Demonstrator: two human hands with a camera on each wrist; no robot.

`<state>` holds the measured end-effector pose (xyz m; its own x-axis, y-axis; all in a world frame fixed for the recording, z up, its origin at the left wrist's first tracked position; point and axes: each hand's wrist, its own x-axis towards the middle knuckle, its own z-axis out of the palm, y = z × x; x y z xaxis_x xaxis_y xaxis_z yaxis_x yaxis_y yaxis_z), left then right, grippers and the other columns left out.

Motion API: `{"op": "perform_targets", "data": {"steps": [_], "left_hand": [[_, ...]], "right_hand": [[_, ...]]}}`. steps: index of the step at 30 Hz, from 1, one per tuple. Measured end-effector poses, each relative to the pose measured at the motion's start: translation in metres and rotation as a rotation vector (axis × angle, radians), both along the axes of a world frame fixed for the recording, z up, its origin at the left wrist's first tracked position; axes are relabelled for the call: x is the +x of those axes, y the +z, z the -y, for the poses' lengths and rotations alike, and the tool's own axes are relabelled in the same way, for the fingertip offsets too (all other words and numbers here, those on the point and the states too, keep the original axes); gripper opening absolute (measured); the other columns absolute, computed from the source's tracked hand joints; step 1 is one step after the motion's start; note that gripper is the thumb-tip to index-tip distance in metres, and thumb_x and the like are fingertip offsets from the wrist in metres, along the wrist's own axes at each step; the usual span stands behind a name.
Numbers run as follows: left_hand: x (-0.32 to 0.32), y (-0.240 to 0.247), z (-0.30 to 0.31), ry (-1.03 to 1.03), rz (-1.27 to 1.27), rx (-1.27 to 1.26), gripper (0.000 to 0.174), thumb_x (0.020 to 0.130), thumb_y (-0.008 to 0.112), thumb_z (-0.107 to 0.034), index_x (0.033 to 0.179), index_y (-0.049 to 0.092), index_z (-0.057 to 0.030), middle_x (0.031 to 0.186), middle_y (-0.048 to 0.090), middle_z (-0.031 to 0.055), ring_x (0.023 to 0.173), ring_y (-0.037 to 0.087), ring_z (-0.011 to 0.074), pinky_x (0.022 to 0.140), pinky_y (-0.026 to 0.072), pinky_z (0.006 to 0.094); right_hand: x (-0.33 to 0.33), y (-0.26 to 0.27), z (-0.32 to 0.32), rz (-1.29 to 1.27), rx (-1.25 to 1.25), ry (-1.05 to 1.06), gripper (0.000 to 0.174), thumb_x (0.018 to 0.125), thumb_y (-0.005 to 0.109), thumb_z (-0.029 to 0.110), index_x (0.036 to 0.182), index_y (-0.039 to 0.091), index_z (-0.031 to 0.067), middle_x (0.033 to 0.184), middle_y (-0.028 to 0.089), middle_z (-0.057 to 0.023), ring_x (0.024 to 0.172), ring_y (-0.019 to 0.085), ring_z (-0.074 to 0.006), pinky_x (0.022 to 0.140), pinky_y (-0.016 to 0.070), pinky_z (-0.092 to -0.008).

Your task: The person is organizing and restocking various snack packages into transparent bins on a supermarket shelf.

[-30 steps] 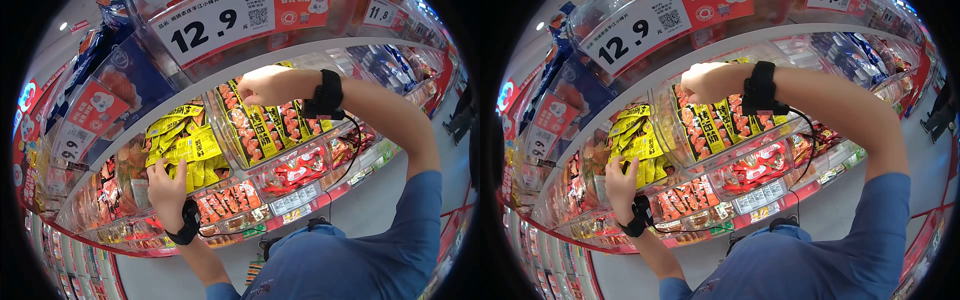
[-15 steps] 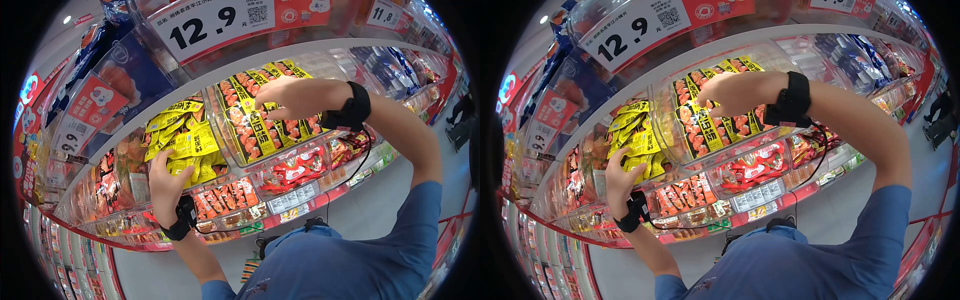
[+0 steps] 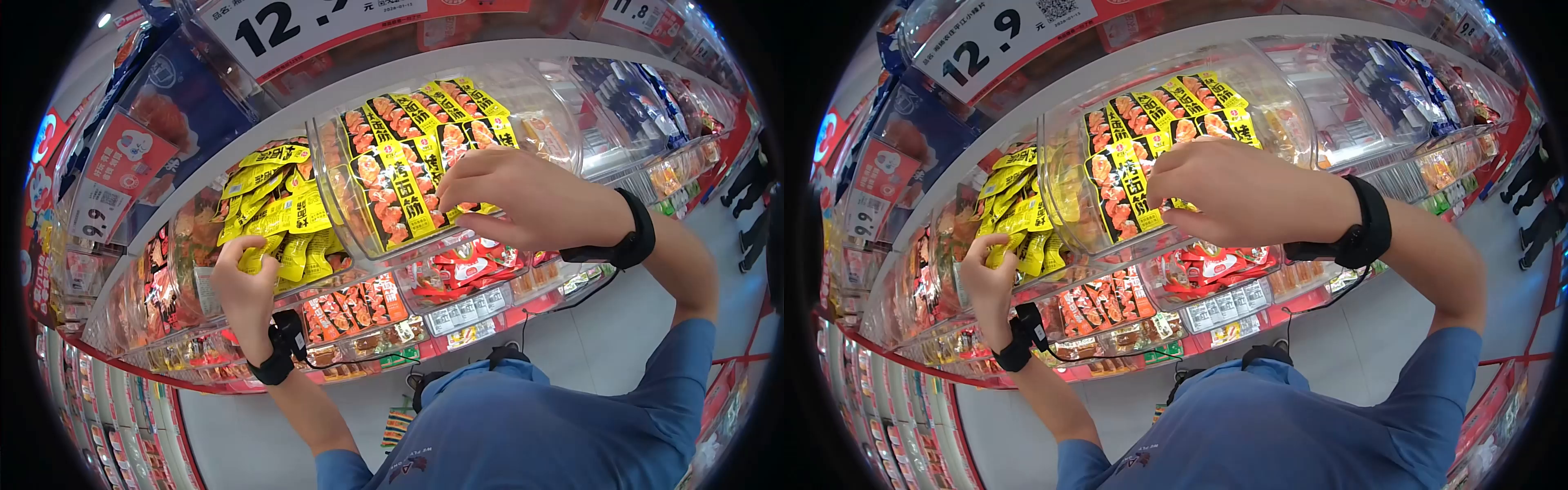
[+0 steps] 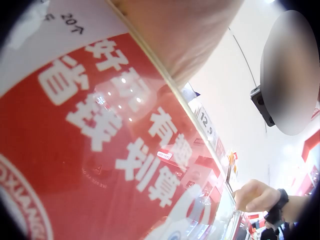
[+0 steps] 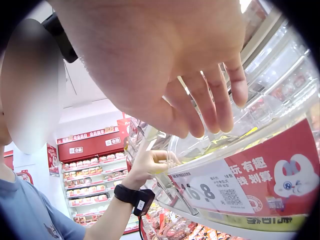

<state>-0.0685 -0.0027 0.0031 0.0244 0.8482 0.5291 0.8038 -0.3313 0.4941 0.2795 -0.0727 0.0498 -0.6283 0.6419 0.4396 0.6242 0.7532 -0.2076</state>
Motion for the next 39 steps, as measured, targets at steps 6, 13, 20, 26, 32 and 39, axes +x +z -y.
{"op": "perform_targets", "data": {"steps": [6,13,20,26,32,39], "left_hand": [[0.006,-0.014,0.017,-0.096,0.367,0.446,0.015,0.082,0.059,-0.003,0.096,0.061,0.0009,0.090,0.064,0.0075,0.081,0.062,0.0204,0.074,0.0487,0.0290],[-0.001,-0.020,0.077,-0.550,1.071,0.479,0.045,0.084,0.058,0.005,0.125,0.043,-0.0067,0.128,0.046,0.0141,0.112,0.052,0.0230,0.091,0.0495,0.0310],[0.064,0.003,0.086,-0.746,1.142,-0.149,0.035,0.090,0.049,-0.023,0.109,0.045,0.0068,0.089,0.063,0.0204,0.055,0.061,0.0259,0.039,0.0475,0.0293],[0.092,0.011,0.093,-0.777,1.048,-0.039,0.038,0.094,0.051,-0.028,0.110,0.047,0.0052,0.089,0.061,0.0166,0.054,0.058,0.0206,0.040,0.0461,0.0281],[0.065,-0.003,0.094,-0.576,0.953,-0.130,0.018,0.092,0.055,-0.012,0.098,0.057,0.0045,0.079,0.060,0.0093,0.058,0.056,0.0151,0.050,0.0463,0.0263],[0.070,-0.001,0.082,-0.696,0.632,-0.021,0.032,0.093,0.048,-0.020,0.082,0.064,0.0052,0.068,0.062,0.0077,0.057,0.054,0.0141,0.053,0.0402,0.0262]], "right_hand": [[0.004,0.003,0.010,-0.082,0.064,-0.021,0.013,0.080,0.062,0.006,0.093,0.063,0.0033,0.090,0.063,-0.0108,0.085,0.061,-0.0287,0.075,0.0487,-0.0385],[-0.012,0.006,0.019,-0.324,-0.207,0.038,0.022,0.087,0.059,0.021,0.100,0.058,0.0038,0.085,0.062,-0.0092,0.067,0.062,-0.0249,0.062,0.0472,-0.0372],[-0.043,0.020,0.025,-0.491,-0.291,0.143,0.039,0.087,0.063,0.029,0.113,0.054,0.0004,0.080,0.062,-0.0111,0.063,0.061,-0.0232,0.057,0.0460,-0.0354],[-0.040,0.016,0.014,-0.375,-0.261,0.073,0.020,0.083,0.067,0.023,0.094,0.068,0.0054,0.067,0.062,-0.0075,0.054,0.056,-0.0162,0.050,0.0413,-0.0288],[-0.033,0.007,0.015,-0.353,-0.409,0.197,0.023,0.082,0.067,0.024,0.086,0.066,0.0019,0.067,0.063,-0.0111,0.056,0.060,-0.0230,0.055,0.0448,-0.0332],[-0.038,-0.002,0.029,-0.182,-0.517,0.272,0.019,0.084,0.064,0.020,0.090,0.066,0.0026,0.067,0.061,-0.0120,0.055,0.057,-0.0231,0.053,0.0420,-0.0347]]}}
